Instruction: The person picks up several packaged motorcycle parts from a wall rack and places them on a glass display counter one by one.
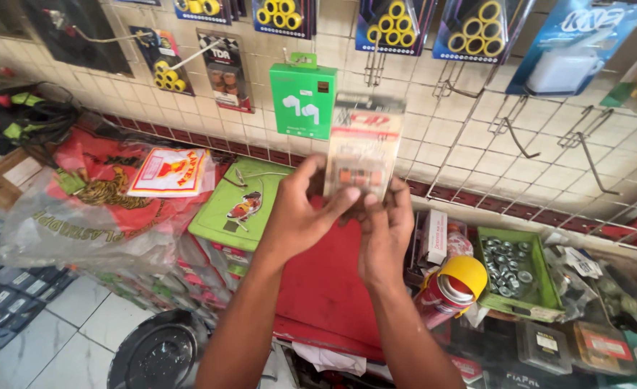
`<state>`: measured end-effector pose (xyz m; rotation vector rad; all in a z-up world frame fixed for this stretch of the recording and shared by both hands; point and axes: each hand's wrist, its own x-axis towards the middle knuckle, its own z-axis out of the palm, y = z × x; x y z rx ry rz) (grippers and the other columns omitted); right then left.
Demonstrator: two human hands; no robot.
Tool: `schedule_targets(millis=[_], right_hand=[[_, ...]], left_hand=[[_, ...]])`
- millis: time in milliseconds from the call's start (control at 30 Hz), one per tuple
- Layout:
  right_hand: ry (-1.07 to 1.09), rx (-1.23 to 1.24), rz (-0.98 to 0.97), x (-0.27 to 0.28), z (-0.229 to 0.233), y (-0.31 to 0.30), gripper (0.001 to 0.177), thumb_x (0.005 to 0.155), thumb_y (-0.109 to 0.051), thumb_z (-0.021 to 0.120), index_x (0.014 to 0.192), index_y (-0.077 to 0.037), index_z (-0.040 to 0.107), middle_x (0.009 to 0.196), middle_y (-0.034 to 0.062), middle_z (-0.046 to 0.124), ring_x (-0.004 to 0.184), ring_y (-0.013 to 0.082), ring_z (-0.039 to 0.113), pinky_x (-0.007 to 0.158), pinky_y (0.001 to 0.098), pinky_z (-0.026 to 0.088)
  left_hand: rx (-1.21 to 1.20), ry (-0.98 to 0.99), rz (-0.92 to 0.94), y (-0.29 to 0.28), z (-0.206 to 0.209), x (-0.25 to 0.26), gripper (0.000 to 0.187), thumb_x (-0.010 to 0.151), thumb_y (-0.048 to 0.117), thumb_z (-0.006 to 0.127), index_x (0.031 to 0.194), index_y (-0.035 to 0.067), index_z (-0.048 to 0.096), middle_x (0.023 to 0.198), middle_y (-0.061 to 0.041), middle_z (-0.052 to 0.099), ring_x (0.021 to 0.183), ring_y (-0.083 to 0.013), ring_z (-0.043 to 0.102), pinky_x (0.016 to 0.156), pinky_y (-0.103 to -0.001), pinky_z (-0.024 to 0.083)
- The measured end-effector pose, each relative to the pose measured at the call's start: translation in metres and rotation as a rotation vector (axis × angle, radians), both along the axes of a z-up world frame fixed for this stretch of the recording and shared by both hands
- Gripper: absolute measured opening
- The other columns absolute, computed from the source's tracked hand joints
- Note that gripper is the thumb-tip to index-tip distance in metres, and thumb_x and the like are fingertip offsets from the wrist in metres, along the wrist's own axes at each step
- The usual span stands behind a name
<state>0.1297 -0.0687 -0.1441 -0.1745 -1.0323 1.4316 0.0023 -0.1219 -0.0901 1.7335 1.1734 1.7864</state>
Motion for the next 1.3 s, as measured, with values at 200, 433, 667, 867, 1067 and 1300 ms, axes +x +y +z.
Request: schedule_targets(millis=[200, 433, 667, 867, 1067, 1300], right_hand=[[-0.148, 0.037, 0.002, 0.005, -0.031, -0.011, 0.034, 0.104, -0.018, 0.061, 0.129, 0.0, 0.049, 0.11, 0.0127, 0.068, 0.083, 0.0171, 0.066, 0.068, 0.0339, 0.058], [-0.173, -0.054, 0.134, 0.02, -0.059, -0.02, 0.031, 0.102, -0.018, 0.061, 0.127, -0.002, 0.05, 0.111, 0.0129, 0.07, 0.085, 0.0163, 0.068, 0.068, 0.0317, 0.057], [-0.207, -0.186, 0.298, 0.047, -0.086, -0.033, 0.03, 0.101, -0.015, 0.061, 0.125, -0.002, 0.052, 0.109, 0.0121, 0.07, 0.085, 0.0156, 0.069, 0.066, 0.0304, 0.055], [-0.244, -0.23, 0.445, 0.068, -0.108, -0.047, 0.028, 0.101, -0.015, 0.06, 0.126, -0.002, 0.052, 0.108, 0.0108, 0.07, 0.086, 0.0138, 0.067, 0.066, 0.0291, 0.054], [-0.295, -0.242, 0.611, 0.08, -0.117, -0.076, 0.029, 0.101, -0.014, 0.059, 0.127, -0.002, 0.052, 0.106, 0.0102, 0.069, 0.086, 0.0131, 0.067, 0.067, 0.0287, 0.055], [-0.32, -0.244, 0.768, 0.078, -0.12, -0.111, 0.031, 0.1, -0.014, 0.058, 0.127, 0.0, 0.052, 0.11, 0.0089, 0.068, 0.09, 0.0114, 0.068, 0.071, 0.0286, 0.057]], left_hand=[[-0.092, -0.205, 0.028, -0.015, -0.043, 0.006, 0.028, 0.089, 0.014, 0.08, 0.108, 0.001, 0.065, 0.096, -0.004, 0.075, 0.086, -0.0067, 0.069, 0.075, -0.025, 0.057], [-0.171, -0.243, 0.197, -0.028, -0.078, 0.026, 0.025, 0.086, 0.013, 0.081, 0.102, 0.001, 0.068, 0.089, -0.006, 0.075, 0.078, -0.0095, 0.069, 0.071, -0.027, 0.058], [-0.138, -0.316, 0.275, -0.046, -0.103, 0.066, 0.026, 0.092, 0.017, 0.077, 0.111, 0.002, 0.069, 0.097, -0.004, 0.074, 0.089, -0.0079, 0.066, 0.078, -0.026, 0.056], [-0.194, -0.387, 0.467, -0.072, -0.128, 0.104, 0.024, 0.092, 0.018, 0.074, 0.11, 0.002, 0.068, 0.099, -0.002, 0.074, 0.09, -0.0079, 0.067, 0.076, -0.026, 0.055], [-0.18, -0.374, 0.626, -0.113, -0.142, 0.132, 0.024, 0.097, 0.021, 0.07, 0.111, 0.002, 0.07, 0.1, -0.003, 0.076, 0.092, -0.0075, 0.068, 0.079, -0.026, 0.057], [-0.254, -0.513, 0.821, -0.163, -0.143, 0.155, 0.027, 0.094, 0.022, 0.071, 0.114, 0.003, 0.067, 0.09, -0.001, 0.072, 0.07, -0.0062, 0.061, 0.058, -0.026, 0.05]])
